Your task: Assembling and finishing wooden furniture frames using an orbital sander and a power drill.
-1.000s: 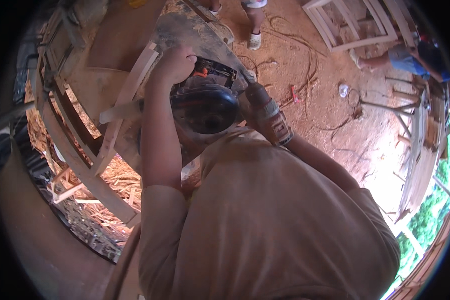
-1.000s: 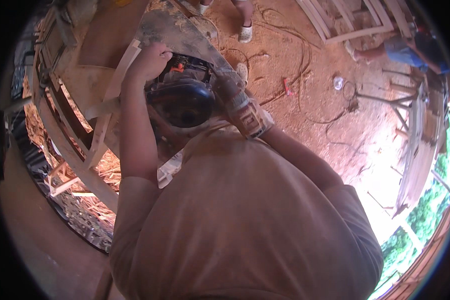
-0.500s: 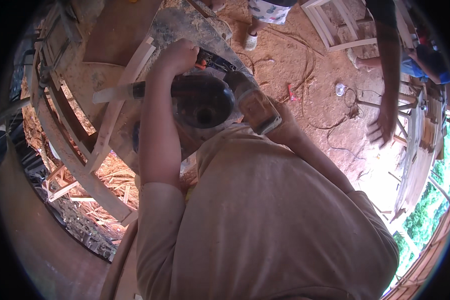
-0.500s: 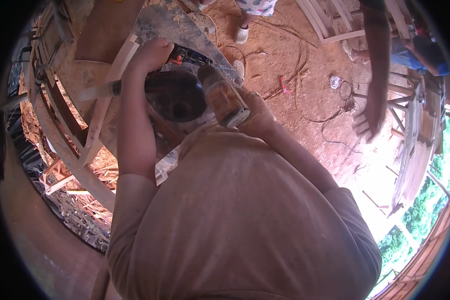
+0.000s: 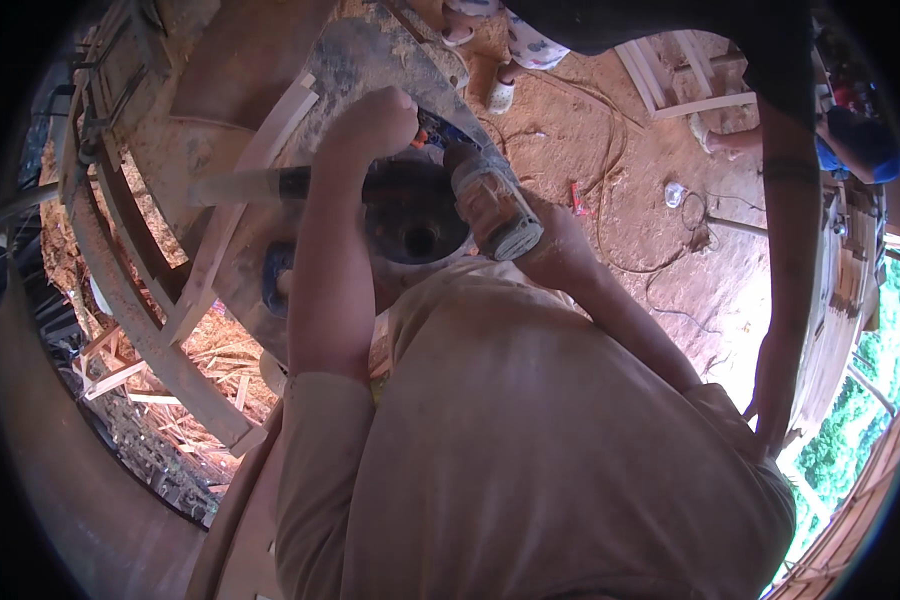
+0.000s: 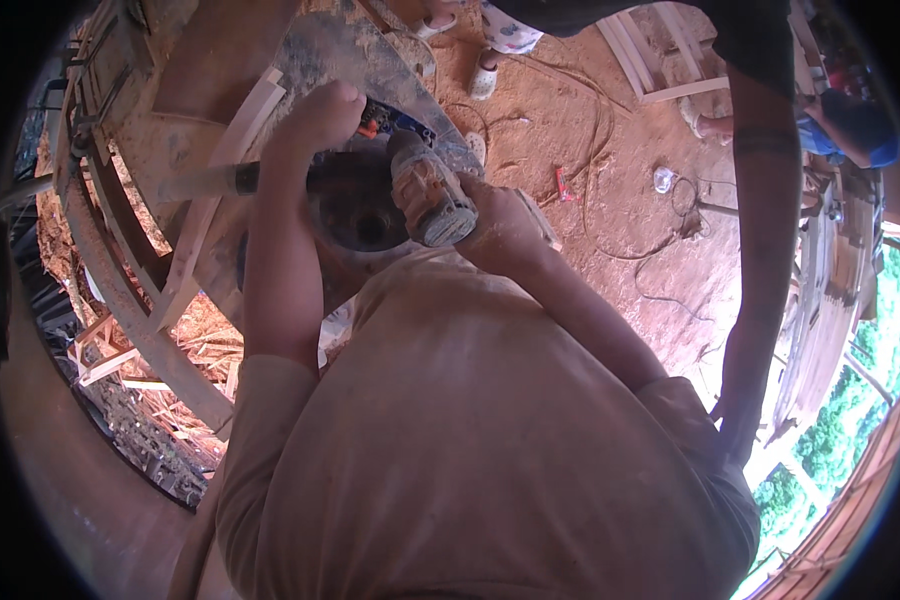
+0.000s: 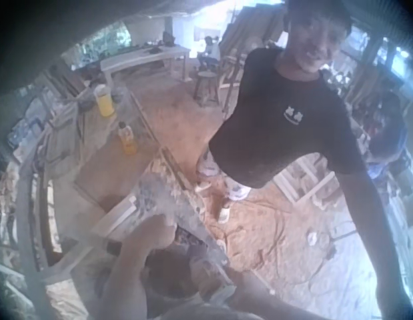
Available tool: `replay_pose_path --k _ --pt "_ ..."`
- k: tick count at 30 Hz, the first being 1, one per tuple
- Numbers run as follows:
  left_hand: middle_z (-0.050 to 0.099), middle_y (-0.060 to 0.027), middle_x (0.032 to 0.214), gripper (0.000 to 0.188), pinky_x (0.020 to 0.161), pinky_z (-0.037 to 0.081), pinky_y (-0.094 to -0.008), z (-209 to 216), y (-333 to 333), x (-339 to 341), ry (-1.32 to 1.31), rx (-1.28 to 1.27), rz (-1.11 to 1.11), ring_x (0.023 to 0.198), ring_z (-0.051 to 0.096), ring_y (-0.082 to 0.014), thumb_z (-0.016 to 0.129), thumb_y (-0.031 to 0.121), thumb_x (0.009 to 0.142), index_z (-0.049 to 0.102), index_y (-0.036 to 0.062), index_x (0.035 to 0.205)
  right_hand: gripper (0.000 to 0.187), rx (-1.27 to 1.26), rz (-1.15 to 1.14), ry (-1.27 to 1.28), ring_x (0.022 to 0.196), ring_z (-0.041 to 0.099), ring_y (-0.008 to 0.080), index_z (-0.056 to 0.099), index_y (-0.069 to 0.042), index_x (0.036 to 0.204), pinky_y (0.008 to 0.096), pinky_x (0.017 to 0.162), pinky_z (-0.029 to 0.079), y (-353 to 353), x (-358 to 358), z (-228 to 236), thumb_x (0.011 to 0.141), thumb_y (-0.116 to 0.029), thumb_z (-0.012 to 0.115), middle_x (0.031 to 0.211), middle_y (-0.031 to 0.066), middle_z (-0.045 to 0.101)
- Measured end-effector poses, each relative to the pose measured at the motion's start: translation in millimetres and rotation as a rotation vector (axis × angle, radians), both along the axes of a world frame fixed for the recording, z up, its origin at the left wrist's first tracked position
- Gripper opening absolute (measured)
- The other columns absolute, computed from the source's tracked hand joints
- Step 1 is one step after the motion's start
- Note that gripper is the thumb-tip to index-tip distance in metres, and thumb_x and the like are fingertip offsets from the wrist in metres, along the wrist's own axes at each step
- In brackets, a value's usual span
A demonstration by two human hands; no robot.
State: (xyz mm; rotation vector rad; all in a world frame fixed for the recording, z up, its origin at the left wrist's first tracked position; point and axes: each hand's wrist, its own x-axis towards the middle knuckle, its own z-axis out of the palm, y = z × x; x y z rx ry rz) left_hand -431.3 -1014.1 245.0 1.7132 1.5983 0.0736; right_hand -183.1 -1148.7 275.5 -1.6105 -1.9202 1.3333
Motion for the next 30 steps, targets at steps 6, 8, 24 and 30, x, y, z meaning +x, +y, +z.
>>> replay_pose_path --k 6,8,24,30 --pt "0.071 -0.0224 0.093 0.037 0.085 0.052 -0.0469 6.1 -3.0 3.4 0.032 -0.030 -0.012 0.092 0.068 -0.0394 0.048 0.028 0.100 0.073 0.0027 0.091 0.053 0.020 0.014 -0.023 0.094 0.069 0.0427 0.063 -0.002 0.119 0.0458 0.081 0.055 3.4 -8.5 0.9 0.079 -0.032 0.079 0.097 0.0240 0.071" --pt "0.072 -0.0216 0.092 0.037 0.085 0.052 -0.0464 6.8 -2.9 3.5 0.030 -0.046 0.005 0.091 0.069 -0.0384 0.048 0.028 0.100 0.074 0.0040 0.090 0.052 0.027 0.024 -0.040 0.094 0.068 0.0430 0.063 -0.001 0.118 0.0460 0.080 0.055 3.3 -8.9 -0.7 0.079 -0.032 0.079 0.096 0.0241 0.071" --pt "0.072 -0.0191 0.087 0.034 0.082 0.053 -0.0454 5.2 -12.8 8.8 -0.042 -0.010 0.004 0.086 0.070 -0.0354 0.051 0.030 0.100 0.073 0.0042 0.092 0.045 -0.002 0.008 0.092 0.097 0.071 0.0280 0.064 -0.006 0.123 0.0366 0.084 0.054 -6.4 -12.1 -9.3 0.082 -0.015 0.079 0.108 0.0161 0.071" --pt "0.071 -0.0213 0.086 0.034 0.080 0.054 -0.0456 -0.4 -11.6 10.0 -0.071 0.053 0.010 0.084 0.070 -0.0382 0.056 0.029 0.099 0.070 -0.0004 0.090 0.039 -0.006 0.079 0.020 0.094 0.070 0.0294 0.065 -0.008 0.119 0.0367 0.085 0.054 -3.5 -11.9 1.1 0.082 -0.011 0.076 0.106 0.0142 0.071"
